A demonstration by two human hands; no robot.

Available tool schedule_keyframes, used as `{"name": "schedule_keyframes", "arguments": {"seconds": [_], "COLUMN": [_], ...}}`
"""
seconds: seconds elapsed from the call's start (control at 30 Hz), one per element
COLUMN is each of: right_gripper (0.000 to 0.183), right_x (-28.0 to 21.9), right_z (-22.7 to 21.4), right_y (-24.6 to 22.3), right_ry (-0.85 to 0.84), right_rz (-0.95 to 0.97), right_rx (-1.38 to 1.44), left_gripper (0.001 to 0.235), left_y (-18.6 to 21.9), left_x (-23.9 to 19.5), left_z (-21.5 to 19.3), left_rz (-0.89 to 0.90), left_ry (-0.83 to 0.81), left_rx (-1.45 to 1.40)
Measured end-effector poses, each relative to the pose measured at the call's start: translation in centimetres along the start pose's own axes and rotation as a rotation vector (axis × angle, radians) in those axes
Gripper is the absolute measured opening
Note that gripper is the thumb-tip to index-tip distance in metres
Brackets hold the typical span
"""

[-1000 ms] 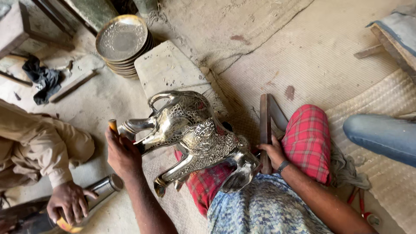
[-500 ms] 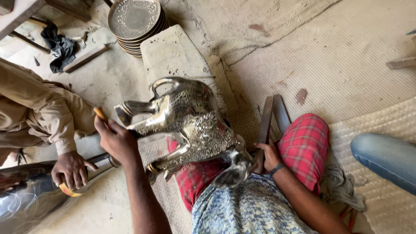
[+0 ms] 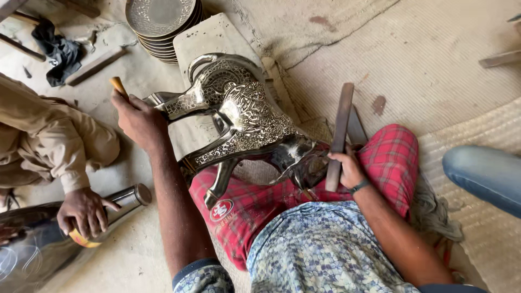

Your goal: The person uses a chisel and hammer to engrave intricate patterns onto a silver elephant figurine. They repeatedly strike the chisel with the hammer to create detailed designs on the figurine's surface.

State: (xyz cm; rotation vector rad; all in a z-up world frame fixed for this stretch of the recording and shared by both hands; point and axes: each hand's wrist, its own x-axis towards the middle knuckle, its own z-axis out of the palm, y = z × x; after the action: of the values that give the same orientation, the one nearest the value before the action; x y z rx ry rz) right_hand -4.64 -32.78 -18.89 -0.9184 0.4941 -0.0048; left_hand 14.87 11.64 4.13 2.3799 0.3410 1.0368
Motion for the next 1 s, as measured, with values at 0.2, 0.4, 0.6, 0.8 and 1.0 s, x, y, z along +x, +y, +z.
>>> {"name": "schedule_keyframes", "arguments": {"seconds": [0.2,0.4,0.6,0.8,1.0], "right_gripper": [0.024,0.021,0.026,0.041,0.049], "right_x": [1.2,-1.7,-6.4,-9.1,-10.4], "right_z": [2.3,2.7,5.1,8.1,10.2], "right_y": [-3.1,-5.0,-5.6,-7.0,-8.8], "right_ry": [0.118,0.128,0.219,0.024,0.019], "right_rz": [0.150,0.069,0.133,0.009,0.077], "right_rx": [-0.137,-0.070,-0.031,-0.086,-0.042], "left_gripper": [0.024,0.021,0.021,0.025,0.027], "left_y": [-2.2,-5.4,-7.2,-10.9,-12.7], "left_x": [1.9,4.0,5.5,7.2,9.0], "left_z": [3.4,7.0,8.8,9.4,9.1], "left_rz": [-0.022,-0.075,-0.076,-0.060,-0.225], "left_ry": [-0.001,-0.184,-0.223,-0.226,-0.294], "left_rx": [0.105,0.197,0.226,0.282,0.255]}}
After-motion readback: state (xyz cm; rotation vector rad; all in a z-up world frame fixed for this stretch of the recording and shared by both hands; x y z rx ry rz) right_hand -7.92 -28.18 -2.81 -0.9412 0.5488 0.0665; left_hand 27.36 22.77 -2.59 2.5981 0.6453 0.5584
